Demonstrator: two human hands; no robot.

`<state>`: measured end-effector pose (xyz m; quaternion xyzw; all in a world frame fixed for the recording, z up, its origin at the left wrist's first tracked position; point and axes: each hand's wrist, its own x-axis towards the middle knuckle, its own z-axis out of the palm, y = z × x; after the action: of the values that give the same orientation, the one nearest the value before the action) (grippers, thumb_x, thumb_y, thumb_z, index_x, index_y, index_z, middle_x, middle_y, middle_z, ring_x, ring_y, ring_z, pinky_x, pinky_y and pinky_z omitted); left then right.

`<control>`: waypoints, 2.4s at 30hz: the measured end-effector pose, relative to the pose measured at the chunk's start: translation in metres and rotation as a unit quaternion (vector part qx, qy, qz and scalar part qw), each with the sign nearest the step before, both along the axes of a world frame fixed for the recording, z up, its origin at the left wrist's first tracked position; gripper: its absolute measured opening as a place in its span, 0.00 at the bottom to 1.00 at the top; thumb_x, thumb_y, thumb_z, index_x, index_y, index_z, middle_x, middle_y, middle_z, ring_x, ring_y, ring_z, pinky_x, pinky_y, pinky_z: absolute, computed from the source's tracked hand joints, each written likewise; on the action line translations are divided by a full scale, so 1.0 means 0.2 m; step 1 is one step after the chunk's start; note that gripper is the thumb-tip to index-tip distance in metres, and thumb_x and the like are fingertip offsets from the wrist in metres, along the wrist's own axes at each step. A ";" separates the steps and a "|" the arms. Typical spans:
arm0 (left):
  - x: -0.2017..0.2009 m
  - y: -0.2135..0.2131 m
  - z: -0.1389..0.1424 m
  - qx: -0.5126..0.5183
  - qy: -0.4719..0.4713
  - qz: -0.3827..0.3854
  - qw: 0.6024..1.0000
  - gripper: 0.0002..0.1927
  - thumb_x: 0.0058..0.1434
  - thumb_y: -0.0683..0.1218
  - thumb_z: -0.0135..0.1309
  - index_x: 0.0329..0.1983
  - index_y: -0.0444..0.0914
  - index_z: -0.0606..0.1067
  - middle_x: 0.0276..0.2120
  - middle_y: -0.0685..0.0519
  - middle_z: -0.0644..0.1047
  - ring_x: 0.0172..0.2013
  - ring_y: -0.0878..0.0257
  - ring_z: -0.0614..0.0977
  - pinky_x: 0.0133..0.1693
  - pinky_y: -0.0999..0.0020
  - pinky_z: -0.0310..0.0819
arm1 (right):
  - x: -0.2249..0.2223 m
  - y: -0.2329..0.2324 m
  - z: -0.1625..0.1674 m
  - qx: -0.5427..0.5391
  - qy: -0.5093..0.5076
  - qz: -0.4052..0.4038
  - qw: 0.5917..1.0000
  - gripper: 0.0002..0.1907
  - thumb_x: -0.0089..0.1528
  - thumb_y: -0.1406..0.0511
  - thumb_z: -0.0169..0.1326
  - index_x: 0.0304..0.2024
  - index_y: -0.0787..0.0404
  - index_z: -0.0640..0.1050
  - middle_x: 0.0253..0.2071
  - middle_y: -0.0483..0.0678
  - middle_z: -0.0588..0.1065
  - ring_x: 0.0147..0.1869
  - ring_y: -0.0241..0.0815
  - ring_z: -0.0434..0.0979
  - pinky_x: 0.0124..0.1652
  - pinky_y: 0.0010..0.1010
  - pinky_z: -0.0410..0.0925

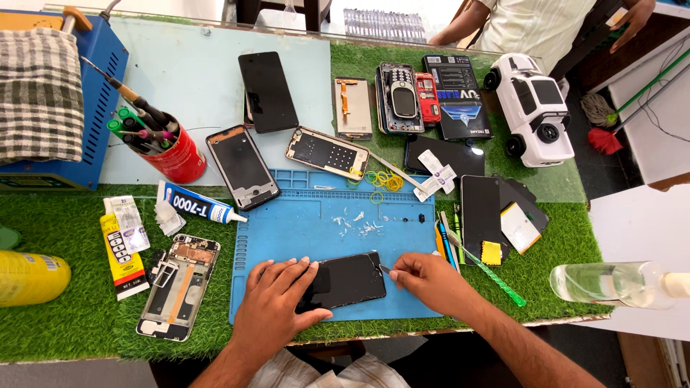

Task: The person holds a smartphone flat on a blue repair mat and works a thin blade along the edge of the phone's screen assembly, repeatedly prying around the perimeter while steadying the phone with the other hand. They occasionally brush debris off the screen with a small brush and reposition the phone on the mat.

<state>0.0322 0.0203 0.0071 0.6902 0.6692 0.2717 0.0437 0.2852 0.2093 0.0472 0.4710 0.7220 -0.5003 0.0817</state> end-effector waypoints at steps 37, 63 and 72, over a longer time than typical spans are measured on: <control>0.00 0.00 -0.02 -0.011 0.010 0.003 1.000 0.41 0.50 0.70 0.62 0.58 0.38 0.75 0.55 0.50 0.76 0.57 0.55 0.73 0.62 0.46 0.57 | 0.06 -0.13 -0.13 0.240 0.166 0.055 0.955 0.10 0.63 0.66 0.59 0.45 0.61 0.84 0.32 0.50 0.83 0.32 0.41 0.82 0.30 0.32 0.72; -0.01 0.01 -0.01 -0.006 0.010 -0.004 1.000 0.41 0.50 0.68 0.63 0.58 0.37 0.75 0.55 0.48 0.76 0.57 0.53 0.73 0.61 0.46 0.57 | -0.03 -0.01 -0.04 -0.039 0.036 -0.051 0.997 0.10 0.65 0.65 0.57 0.44 0.62 0.85 0.19 0.39 0.71 0.21 0.28 0.61 0.23 0.27 0.57; 0.00 0.00 -0.01 -0.007 0.006 -0.007 1.000 0.41 0.50 0.68 0.63 0.58 0.37 0.75 0.55 0.48 0.76 0.57 0.53 0.74 0.61 0.46 0.57 | 0.03 -0.02 -0.03 0.088 0.082 0.043 0.992 0.11 0.64 0.63 0.58 0.47 0.57 0.84 0.22 0.44 0.79 0.22 0.31 0.67 0.24 0.29 0.63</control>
<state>0.0313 0.0209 0.0055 0.6962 0.6666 0.2623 0.0461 0.2912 0.2058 0.0405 0.4024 0.7869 -0.4679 0.0017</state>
